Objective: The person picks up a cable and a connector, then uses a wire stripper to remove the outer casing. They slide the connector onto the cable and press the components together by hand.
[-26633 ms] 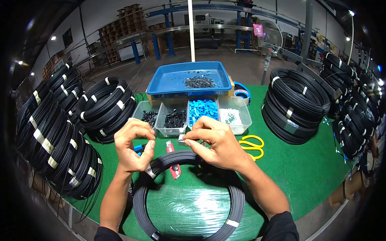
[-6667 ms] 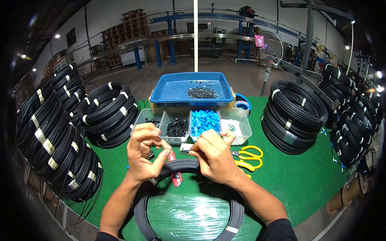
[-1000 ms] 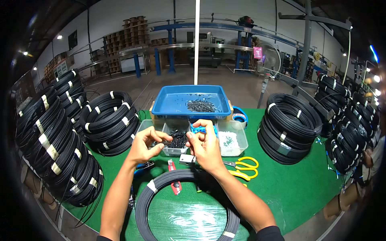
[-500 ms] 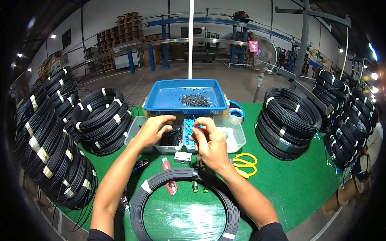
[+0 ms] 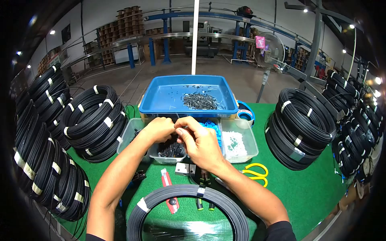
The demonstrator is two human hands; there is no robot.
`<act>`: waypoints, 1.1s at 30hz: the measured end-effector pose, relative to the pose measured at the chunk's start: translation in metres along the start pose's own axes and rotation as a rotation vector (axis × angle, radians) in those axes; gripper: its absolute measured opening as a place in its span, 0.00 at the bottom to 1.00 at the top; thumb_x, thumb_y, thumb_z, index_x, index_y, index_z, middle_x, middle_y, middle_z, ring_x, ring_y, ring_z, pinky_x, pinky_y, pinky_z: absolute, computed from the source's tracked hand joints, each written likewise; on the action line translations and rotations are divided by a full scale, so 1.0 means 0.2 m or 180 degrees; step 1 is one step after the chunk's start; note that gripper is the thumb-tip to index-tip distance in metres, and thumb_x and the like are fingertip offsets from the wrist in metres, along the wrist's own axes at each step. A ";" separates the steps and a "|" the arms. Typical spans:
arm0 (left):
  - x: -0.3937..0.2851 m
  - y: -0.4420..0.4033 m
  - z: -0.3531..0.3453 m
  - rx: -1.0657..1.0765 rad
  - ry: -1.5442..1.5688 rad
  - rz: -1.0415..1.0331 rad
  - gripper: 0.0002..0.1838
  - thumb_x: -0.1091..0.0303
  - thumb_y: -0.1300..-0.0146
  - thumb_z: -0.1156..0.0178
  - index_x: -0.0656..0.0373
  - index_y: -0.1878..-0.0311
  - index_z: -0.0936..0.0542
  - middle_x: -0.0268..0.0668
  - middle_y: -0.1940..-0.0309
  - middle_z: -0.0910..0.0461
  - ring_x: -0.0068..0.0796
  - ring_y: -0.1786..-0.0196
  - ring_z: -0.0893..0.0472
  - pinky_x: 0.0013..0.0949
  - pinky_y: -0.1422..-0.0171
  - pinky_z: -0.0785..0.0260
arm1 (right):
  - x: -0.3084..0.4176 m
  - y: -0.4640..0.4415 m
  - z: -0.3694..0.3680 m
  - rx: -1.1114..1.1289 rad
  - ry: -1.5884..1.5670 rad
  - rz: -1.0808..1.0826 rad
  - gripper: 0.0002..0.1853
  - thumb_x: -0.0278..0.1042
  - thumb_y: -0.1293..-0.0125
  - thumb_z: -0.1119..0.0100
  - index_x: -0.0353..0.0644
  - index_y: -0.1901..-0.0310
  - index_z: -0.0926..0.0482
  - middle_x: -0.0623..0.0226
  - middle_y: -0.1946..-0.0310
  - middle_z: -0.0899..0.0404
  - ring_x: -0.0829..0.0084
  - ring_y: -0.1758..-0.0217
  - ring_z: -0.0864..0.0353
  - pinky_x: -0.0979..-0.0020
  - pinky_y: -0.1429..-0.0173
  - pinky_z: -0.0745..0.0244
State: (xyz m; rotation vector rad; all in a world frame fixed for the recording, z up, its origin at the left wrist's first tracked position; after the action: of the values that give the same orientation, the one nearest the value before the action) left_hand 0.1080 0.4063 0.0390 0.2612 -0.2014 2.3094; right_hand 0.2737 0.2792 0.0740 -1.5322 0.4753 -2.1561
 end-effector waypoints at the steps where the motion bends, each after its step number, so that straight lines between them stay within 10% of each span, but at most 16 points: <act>1: 0.01 0.00 -0.02 0.0010 0.0013 0.0001 0.09 0.73 0.50 0.30 0.56 0.63 0.13 0.47 0.62 0.14 0.48 0.55 0.13 0.46 0.51 0.19 | -0.02 -0.01 -0.02 0.0008 -0.0002 -0.0014 0.06 0.26 0.26 0.45 0.38 0.52 0.21 0.67 0.75 0.18 0.82 0.72 0.18 0.76 0.68 0.25; 9: 0.00 0.18 0.06 -0.0909 0.1217 -0.0060 0.12 0.74 0.52 0.36 0.60 0.62 0.12 0.47 0.72 0.14 0.45 0.64 0.13 0.44 0.57 0.20 | -0.04 -0.02 -0.05 -0.0200 -0.0331 0.0057 0.05 0.27 0.26 0.43 0.39 0.53 0.20 0.73 0.74 0.20 0.88 0.78 0.29 0.80 0.75 0.35; 13: -0.15 0.39 0.23 -0.1087 0.3064 0.0504 0.11 0.73 0.43 0.34 0.62 0.56 0.12 0.36 0.66 0.11 0.20 0.63 0.14 0.26 0.56 0.23 | 0.04 0.10 0.06 -0.0458 0.0035 0.0079 0.06 0.26 0.29 0.42 0.35 0.56 0.18 0.66 0.73 0.16 0.82 0.71 0.18 0.76 0.65 0.24; 19: -0.41 0.64 0.36 -0.1370 0.4349 0.0406 0.10 0.76 0.38 0.33 0.64 0.53 0.12 0.37 0.63 0.13 0.23 0.60 0.15 0.26 0.54 0.23 | 0.18 0.34 0.14 -0.0459 0.0000 0.0253 0.09 0.23 0.34 0.36 0.37 0.53 0.14 0.66 0.74 0.14 0.82 0.77 0.20 0.76 0.72 0.24; 33: -0.67 0.83 0.54 -0.2513 0.2849 -0.0340 0.12 0.78 0.49 0.28 0.61 0.59 0.12 0.40 0.65 0.12 0.28 0.65 0.13 0.29 0.59 0.21 | 0.18 0.53 0.13 -0.0480 -0.0353 0.0593 0.04 0.21 0.37 0.33 0.35 0.60 0.12 0.63 0.70 0.14 0.79 0.75 0.18 0.75 0.70 0.24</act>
State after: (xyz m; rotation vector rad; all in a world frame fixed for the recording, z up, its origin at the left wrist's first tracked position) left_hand 0.0901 0.1747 0.0993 -1.0930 -0.5777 1.8503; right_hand 0.3047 0.1703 0.0552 -1.6082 0.7265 -1.9205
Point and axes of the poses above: each hand's wrist, its own y-axis away from the middle knuckle, its own z-axis out of the back of the hand, x = y × z, the point moved 1 cm from there along -y, towards the middle knuckle
